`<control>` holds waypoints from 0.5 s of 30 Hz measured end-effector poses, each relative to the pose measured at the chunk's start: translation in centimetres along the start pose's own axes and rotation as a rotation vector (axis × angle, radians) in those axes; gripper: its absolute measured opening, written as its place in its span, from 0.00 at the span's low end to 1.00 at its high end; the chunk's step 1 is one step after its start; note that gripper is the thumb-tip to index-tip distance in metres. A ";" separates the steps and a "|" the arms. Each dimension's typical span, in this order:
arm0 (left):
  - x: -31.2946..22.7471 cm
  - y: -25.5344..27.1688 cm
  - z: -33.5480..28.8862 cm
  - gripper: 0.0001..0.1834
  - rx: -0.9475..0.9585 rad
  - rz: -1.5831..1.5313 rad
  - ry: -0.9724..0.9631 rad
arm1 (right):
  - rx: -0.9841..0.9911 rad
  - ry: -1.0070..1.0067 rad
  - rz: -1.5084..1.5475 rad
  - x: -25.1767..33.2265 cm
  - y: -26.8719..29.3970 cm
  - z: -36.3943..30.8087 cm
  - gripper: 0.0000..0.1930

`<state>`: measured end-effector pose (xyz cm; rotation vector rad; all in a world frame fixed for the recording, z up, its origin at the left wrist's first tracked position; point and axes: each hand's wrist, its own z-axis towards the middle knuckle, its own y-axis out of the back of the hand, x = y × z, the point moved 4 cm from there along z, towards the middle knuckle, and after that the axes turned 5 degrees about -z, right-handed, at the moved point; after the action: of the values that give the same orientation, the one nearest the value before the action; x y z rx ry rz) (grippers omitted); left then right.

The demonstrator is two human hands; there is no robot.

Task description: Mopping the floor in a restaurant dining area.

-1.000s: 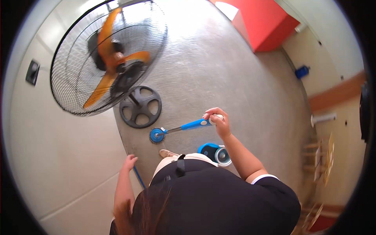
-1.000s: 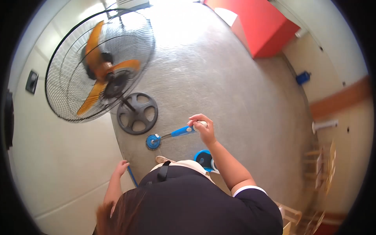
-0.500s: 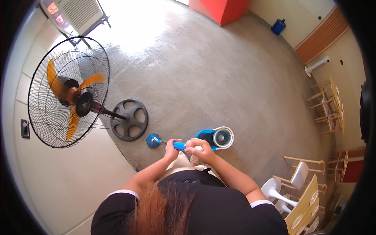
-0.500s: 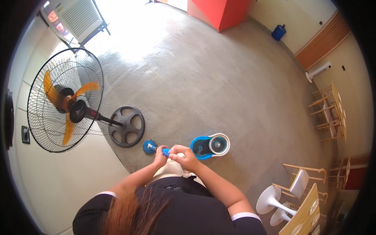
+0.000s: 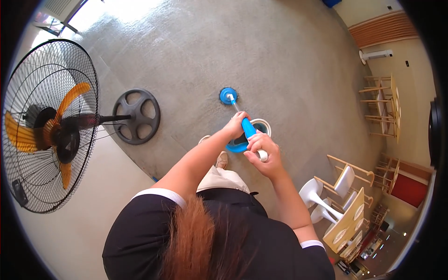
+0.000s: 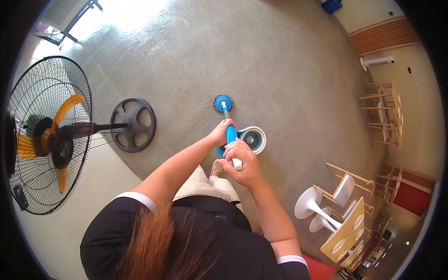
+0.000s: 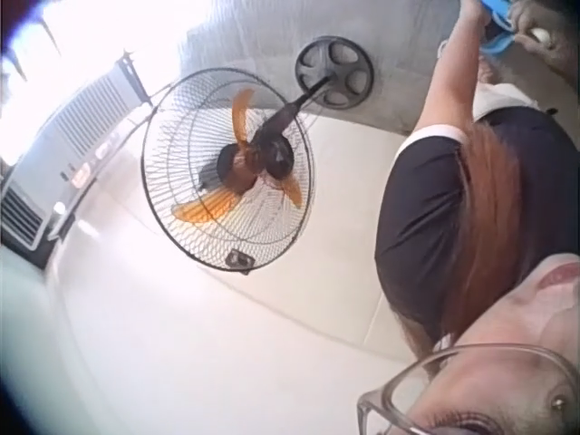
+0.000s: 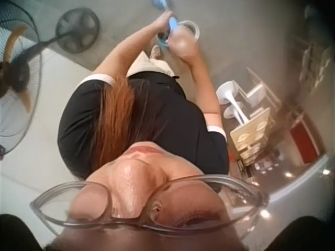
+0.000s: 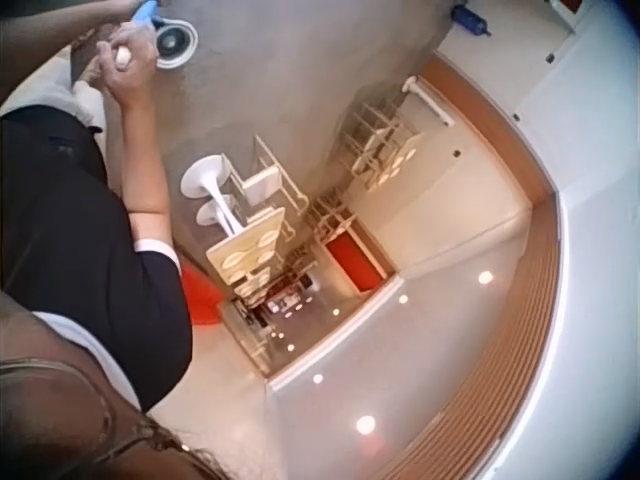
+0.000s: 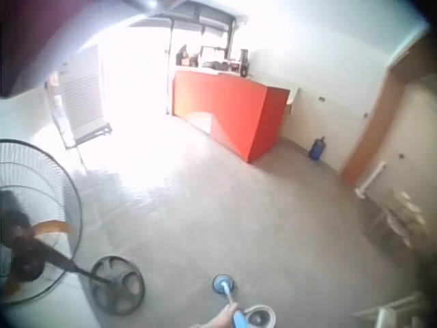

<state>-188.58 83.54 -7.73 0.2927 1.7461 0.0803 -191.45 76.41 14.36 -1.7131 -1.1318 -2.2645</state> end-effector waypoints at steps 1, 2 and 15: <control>-0.1 0.7 0.5 0.16 -0.013 -0.027 -0.026 | -0.012 -0.006 0.018 -0.4 -0.2 0.4 0.04; -0.6 1.0 0.7 0.17 0.040 0.054 -0.131 | -0.047 0.007 0.010 -0.6 -0.2 0.6 0.03; 3.6 7.0 -13.4 0.19 0.002 0.064 0.102 | 0.092 -0.093 0.577 -0.5 -5.1 1.1 0.03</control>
<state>-201.16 92.63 -6.99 0.3511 1.8380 0.1426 -192.77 80.56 11.51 -1.8234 -0.6233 -1.7705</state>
